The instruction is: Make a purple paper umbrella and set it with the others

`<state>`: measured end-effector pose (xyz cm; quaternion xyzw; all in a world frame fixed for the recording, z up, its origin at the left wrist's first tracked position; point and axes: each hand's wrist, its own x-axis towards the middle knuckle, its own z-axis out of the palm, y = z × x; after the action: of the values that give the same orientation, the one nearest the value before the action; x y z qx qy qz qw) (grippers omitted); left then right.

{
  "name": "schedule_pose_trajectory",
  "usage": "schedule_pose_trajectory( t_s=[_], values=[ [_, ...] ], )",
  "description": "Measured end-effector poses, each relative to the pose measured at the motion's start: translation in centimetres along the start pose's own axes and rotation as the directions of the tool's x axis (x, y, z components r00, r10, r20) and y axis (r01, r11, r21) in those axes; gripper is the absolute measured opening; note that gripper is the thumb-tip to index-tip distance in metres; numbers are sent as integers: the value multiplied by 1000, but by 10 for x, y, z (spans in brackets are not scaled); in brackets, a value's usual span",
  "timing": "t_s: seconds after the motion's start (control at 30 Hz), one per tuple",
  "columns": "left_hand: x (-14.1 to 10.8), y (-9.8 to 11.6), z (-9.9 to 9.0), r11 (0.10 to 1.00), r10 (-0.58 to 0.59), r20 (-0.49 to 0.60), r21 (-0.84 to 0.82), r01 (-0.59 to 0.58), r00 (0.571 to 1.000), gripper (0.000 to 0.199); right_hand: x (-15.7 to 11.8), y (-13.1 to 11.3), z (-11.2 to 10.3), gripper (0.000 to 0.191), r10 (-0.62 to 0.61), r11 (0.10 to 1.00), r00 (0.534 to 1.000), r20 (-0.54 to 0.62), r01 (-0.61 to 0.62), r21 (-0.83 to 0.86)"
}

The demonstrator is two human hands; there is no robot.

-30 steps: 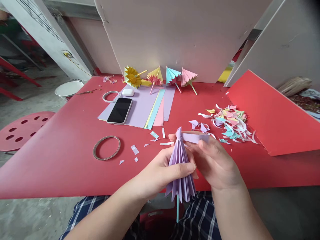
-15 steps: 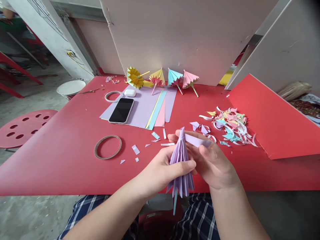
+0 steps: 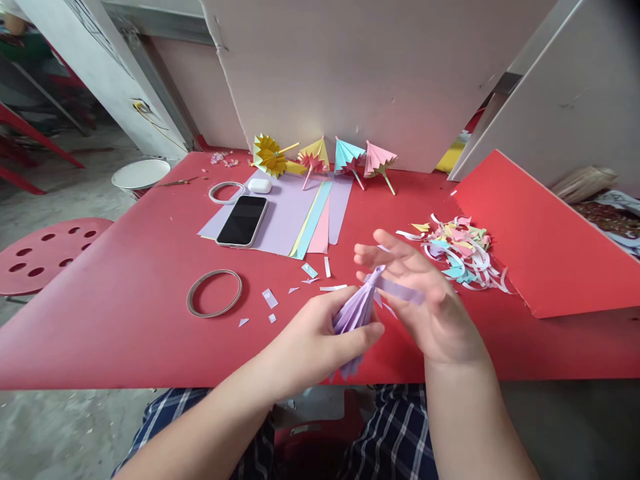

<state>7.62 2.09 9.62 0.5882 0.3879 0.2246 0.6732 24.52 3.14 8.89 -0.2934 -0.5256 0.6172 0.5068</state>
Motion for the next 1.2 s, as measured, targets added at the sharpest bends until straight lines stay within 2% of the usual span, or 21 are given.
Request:
schedule_pose_trajectory(
  t_s=[0.07, 0.1, 0.2, 0.33, 0.47, 0.6, 0.8, 1.0, 1.2],
  values=[
    [-4, 9, -4, 962, -49, -35, 267, 57, 998, 15, -2, -6, -7, 41, -81, 989, 993, -89, 69, -128],
    [-6, 13, -6, 909, -41, -68, 411, 66, 997, 13, -3, -9, -9, 34, -106, 976, 988, -113, 82, -202],
    [-9, 24, -7, 681, 20, -140, 727, 89, 990, 12, -12, -21, -12, 21, -141, 912, 980, -142, 73, -403],
    [-10, 35, -1, 396, 67, -145, 912, 107, 987, 9, -23, -33, -2, 16, -141, 785, 978, -155, 15, -620],
    [-11, 44, 7, 224, 101, -148, 967, 122, 984, 13, -28, -40, 6, 9, -135, 691, 978, -157, -20, -722],
    [-11, 48, 12, 161, 101, -114, 982, 97, 988, 14, -30, -45, 5, 13, -113, 672, 975, -189, -65, -737],
    [-11, 51, 15, 163, 111, -85, 984, 66, 990, 13, -34, -51, 1, 11, -84, 682, 984, -159, -60, -729],
    [-15, 49, 14, 142, 111, -75, 988, 59, 991, 12, -33, -48, 2, 12, -72, 672, 980, -183, -88, -736],
    [-19, 48, 17, -6, 251, -41, 999, 44, 967, 13, -33, -46, 3, 12, -33, 726, 977, -211, -122, -677]
  ],
)
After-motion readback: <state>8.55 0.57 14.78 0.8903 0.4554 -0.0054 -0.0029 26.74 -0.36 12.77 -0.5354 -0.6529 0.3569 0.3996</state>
